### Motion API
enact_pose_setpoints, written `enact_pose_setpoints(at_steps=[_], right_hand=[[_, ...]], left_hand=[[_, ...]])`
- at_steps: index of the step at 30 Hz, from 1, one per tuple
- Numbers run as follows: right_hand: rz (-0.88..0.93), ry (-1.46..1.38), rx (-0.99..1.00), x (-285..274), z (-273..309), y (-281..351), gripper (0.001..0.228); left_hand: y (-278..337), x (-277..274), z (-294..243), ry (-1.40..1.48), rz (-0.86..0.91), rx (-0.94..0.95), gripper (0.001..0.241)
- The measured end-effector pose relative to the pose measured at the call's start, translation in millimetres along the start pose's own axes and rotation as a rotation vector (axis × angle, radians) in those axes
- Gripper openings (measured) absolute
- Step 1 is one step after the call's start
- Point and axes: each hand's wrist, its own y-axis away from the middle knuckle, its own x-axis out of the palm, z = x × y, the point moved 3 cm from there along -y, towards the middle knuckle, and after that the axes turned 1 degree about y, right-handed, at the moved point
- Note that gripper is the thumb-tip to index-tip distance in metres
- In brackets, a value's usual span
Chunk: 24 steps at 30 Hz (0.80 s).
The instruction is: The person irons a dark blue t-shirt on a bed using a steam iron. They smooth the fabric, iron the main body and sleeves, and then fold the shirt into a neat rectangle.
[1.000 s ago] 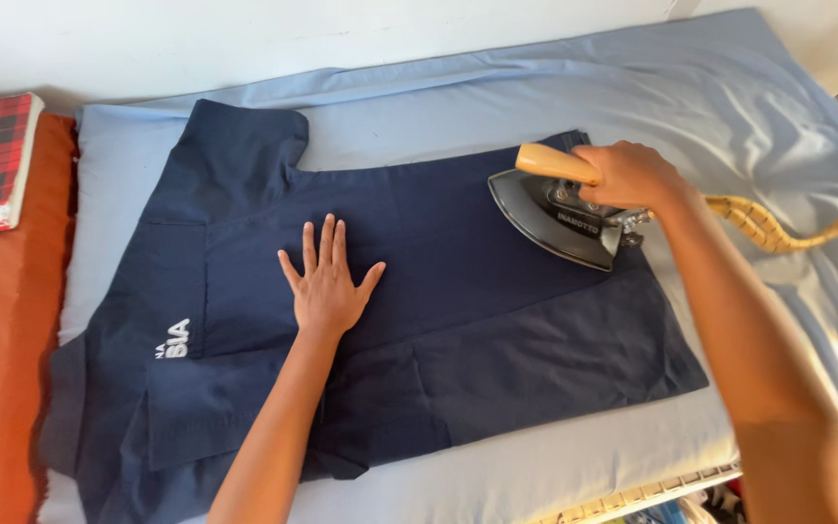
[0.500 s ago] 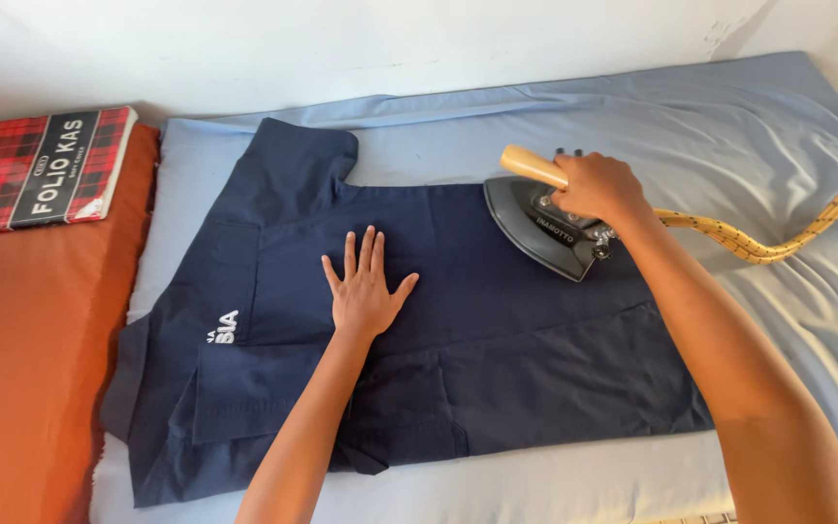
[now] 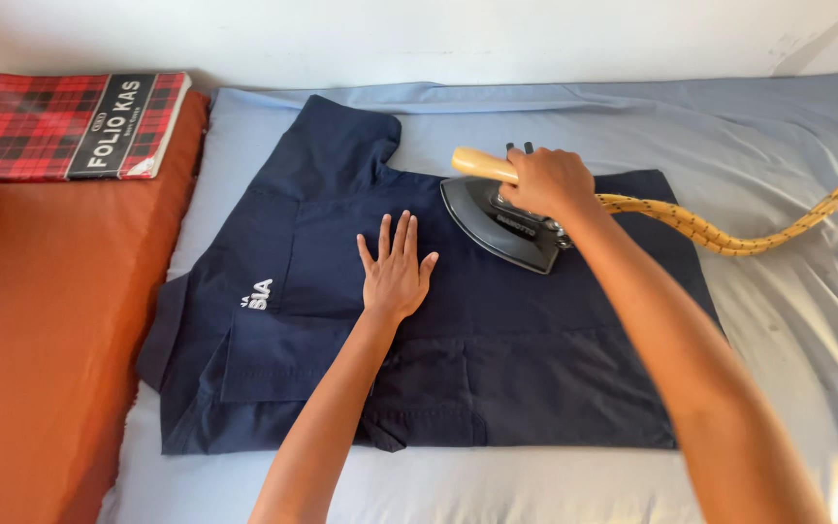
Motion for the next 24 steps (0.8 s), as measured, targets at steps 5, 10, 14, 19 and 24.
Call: enact_pose_setpoints(at_steps=[5,10,14,19,24], right_hand=[[0.008,-0.055,0.035,-11,26,-18,0.038],[0.261,-0.07,-0.136,-24,39,0,0.035],[0.262,-0.077,-0.197,-22,58,17,0.033],[-0.024,-0.054,-0.058,-10,79,10,0.039],[-0.067,-0.054,0.022,-13,93,-10,0.036]], left_hand=[[-2,6,6,0.063,-0.07,-0.021,0.069],[-3,1,11,0.268,-0.102,-0.05,0.076],[1,-7,13,0.417,-0.203,-0.028,0.082],[-1,-1,20,0.57,-0.275,-0.061,0.086],[-19,3,57,1.05,-0.267,-0.21,0.074]])
